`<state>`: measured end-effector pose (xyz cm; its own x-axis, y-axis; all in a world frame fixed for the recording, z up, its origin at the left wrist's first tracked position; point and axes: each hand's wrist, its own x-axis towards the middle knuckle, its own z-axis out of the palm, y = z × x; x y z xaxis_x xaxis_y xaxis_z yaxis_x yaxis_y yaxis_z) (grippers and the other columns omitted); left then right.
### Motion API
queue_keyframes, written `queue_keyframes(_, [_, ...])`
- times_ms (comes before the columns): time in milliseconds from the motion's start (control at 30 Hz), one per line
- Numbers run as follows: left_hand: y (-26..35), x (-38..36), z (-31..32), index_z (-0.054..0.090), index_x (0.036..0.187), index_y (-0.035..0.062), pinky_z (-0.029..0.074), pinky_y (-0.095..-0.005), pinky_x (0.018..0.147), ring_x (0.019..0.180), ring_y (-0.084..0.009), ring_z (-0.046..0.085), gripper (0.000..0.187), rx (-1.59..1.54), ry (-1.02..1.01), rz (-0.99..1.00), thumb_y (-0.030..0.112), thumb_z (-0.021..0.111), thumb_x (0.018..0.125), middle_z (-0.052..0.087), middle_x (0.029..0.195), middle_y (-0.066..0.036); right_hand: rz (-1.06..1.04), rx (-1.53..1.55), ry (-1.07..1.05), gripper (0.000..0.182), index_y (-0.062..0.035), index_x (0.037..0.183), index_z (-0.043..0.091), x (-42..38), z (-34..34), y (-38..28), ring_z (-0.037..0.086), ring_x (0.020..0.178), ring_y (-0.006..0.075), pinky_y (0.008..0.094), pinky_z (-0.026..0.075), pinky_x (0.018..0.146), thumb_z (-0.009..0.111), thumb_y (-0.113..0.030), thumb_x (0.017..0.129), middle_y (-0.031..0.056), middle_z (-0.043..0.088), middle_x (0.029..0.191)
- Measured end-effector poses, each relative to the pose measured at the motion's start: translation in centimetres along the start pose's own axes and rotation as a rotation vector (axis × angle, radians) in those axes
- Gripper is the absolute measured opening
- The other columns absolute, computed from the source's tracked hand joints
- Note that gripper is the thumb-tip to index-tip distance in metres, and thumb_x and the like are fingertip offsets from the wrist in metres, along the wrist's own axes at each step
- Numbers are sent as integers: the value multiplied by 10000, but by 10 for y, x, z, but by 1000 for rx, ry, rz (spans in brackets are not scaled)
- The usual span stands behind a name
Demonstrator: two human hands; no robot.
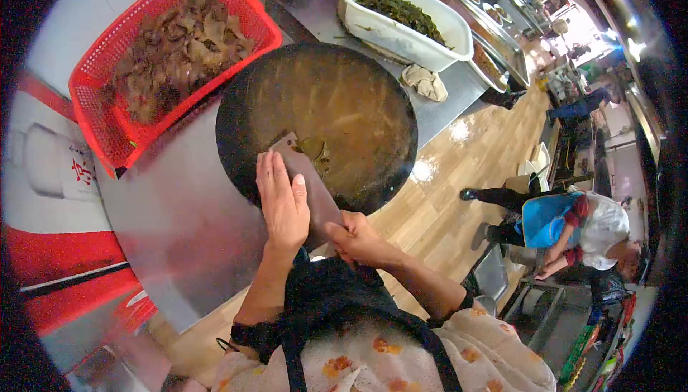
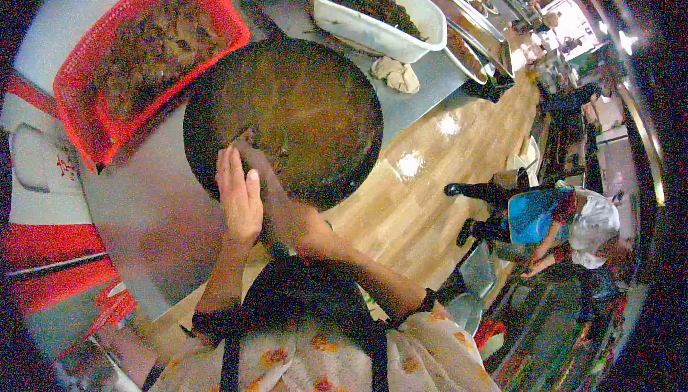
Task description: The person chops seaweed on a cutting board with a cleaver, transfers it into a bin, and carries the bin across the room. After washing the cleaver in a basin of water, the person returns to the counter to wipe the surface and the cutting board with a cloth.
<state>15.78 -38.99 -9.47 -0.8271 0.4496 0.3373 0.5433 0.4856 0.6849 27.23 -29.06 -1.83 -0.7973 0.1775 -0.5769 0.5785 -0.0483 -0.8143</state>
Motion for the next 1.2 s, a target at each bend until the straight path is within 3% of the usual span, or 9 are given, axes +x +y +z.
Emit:
queue_keyframes(100, [7, 7, 5, 305, 1341, -86, 199, -475, 1093, 1321, -414, 252, 505, -20, 35, -38, 176, 439, 931, 296, 1406, -254, -320, -90, -55, 271, -56, 790, 452, 8, -10, 9, 440, 423, 87, 255, 378, 365, 503, -276, 938, -4, 442, 551])
queue_keyframes(200, [26, 21, 20, 308, 1343, -89, 185, -467, 1102, 1336, -411, 228, 506, -30, 48, 9, 121, 449, 905, 286, 1415, -250, -373, -32, -14, 240, -70, 799, 444, 7, -34, 18, 437, 420, 86, 255, 372, 357, 492, -254, 945, -5, 439, 541])
queue_keyframes(333, [79, 66, 48, 334, 1294, -146, 196, -465, 1102, 1327, -414, 243, 492, -19, 61, 169, 72, 471, 875, 315, 1385, -271, -31, 165, 102, 198, -84, 818, 423, -15, -88, -13, 411, 379, 87, 263, 378, 335, 498, -220, 941, -8, 423, 523])
queue_keyframes(600, [204, 244, 142, 411, 1215, -121, 264, -474, 1064, 1244, -437, 338, 426, -220, 314, 458, 82, 514, 855, 395, 1291, -276, -299, 85, 299, 208, -72, 793, 422, 7, -247, -114, 421, 338, 93, 260, 370, 306, 502, -208, 930, 2, 432, 506])
queue_keyframes(733, [243, 346, 194, 503, 1027, -19, 393, -448, 895, 1026, -376, 489, 211, -378, 450, 508, 35, 528, 824, 516, 1053, -201, -408, -54, 370, 193, -43, 798, 462, 29, -332, -156, 433, 348, 100, 269, 377, 319, 488, -189, 923, 9, 454, 507])
queue_keyframes(933, [156, 401, 264, 564, 1133, 62, 395, -469, 973, 1101, -370, 510, 313, 383, -161, 340, 143, 556, 830, 544, 1180, -178, -438, -90, 575, 166, -21, 846, 498, 48, -417, -137, 429, 352, 101, 262, 359, 326, 486, -171, 915, 8, 452, 506])
queue_keyframes(1033, [127, 392, 237, 544, 1199, 97, 396, -408, 970, 1153, -341, 487, 363, 19, 24, 307, 185, 550, 847, 510, 1255, -170, -400, 5, 550, 143, -50, 867, 503, 44, -429, -110, 404, 353, 86, 238, 334, 335, 512, -184, 917, 5, 451, 516])
queue_keyframes(1067, [121, 387, 210, 571, 1146, 44, 441, -356, 905, 1049, -279, 572, 316, -57, 69, 371, 163, 549, 854, 609, 1111, -142, -355, 9, 530, 150, -59, 856, 513, 42, -426, -100, 404, 353, 89, 244, 335, 344, 515, -195, 921, 3, 457, 509])
queue_keyframes(1200, [98, 287, 93, 605, 1037, 29, 481, -266, 734, 813, -151, 607, 219, -565, -138, -212, 175, 542, 886, 645, 903, -46, -219, 35, 94, 113, -86, 905, 498, 44, -392, -60, 428, 387, 78, 238, 351, 354, 524, -196, 918, -16, 442, 518])
